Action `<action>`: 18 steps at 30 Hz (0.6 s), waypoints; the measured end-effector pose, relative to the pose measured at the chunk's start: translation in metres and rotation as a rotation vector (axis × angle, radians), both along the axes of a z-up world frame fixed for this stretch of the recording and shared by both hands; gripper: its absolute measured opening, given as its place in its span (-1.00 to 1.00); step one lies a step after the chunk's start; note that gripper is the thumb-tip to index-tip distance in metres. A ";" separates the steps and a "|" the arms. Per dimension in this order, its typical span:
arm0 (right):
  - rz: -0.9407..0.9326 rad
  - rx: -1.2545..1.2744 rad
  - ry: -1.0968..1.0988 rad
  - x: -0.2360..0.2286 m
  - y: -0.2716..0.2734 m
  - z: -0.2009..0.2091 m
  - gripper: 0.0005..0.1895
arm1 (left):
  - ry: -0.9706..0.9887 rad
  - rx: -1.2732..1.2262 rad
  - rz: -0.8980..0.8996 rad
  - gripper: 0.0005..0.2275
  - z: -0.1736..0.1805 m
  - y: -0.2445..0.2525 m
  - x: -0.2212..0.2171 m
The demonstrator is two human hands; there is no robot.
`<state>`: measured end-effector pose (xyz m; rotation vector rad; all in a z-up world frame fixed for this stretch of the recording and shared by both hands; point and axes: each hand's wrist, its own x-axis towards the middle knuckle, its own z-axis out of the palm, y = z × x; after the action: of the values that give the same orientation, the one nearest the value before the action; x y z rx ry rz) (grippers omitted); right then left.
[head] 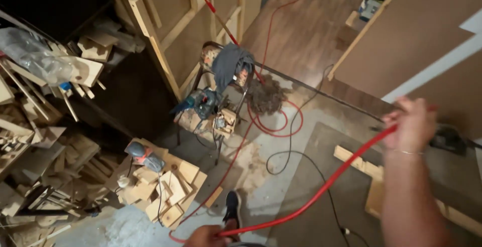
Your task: Sanding small wooden slats using an orbital sander on a workbench
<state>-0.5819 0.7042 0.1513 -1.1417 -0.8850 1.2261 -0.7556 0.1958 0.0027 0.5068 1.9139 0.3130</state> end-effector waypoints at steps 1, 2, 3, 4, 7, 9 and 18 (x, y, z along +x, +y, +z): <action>0.012 -0.002 -0.002 -0.001 0.024 -0.005 -0.80 | -0.002 -0.002 0.012 -0.79 -0.071 -0.002 -0.016; -0.044 0.067 -0.081 -0.003 0.047 -0.010 -0.57 | 0.164 -0.017 0.017 -0.80 -0.137 -0.017 -0.031; -0.105 0.135 -0.158 -0.004 0.069 -0.016 -0.06 | 0.333 -0.033 0.015 -0.73 -0.196 -0.043 -0.049; -0.099 0.132 -0.157 -0.017 0.077 -0.020 -0.06 | 0.334 -0.037 0.020 -0.73 -0.199 -0.041 -0.049; 0.075 0.190 -0.194 -0.063 0.101 -0.026 -0.84 | 0.145 0.469 0.544 -0.72 -0.200 0.003 -0.074; 0.210 0.071 -0.234 -0.093 0.111 -0.032 -0.81 | 0.136 0.396 0.945 -0.69 -0.191 0.056 -0.085; 0.850 -0.004 -0.701 -0.258 0.218 -0.173 -0.54 | 0.380 0.890 0.963 -0.74 -0.062 0.246 -0.253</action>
<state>-0.8394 0.9218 -0.0213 -1.2578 -2.0431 1.4908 -1.0084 0.4421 -0.0596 0.1505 2.2064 1.8447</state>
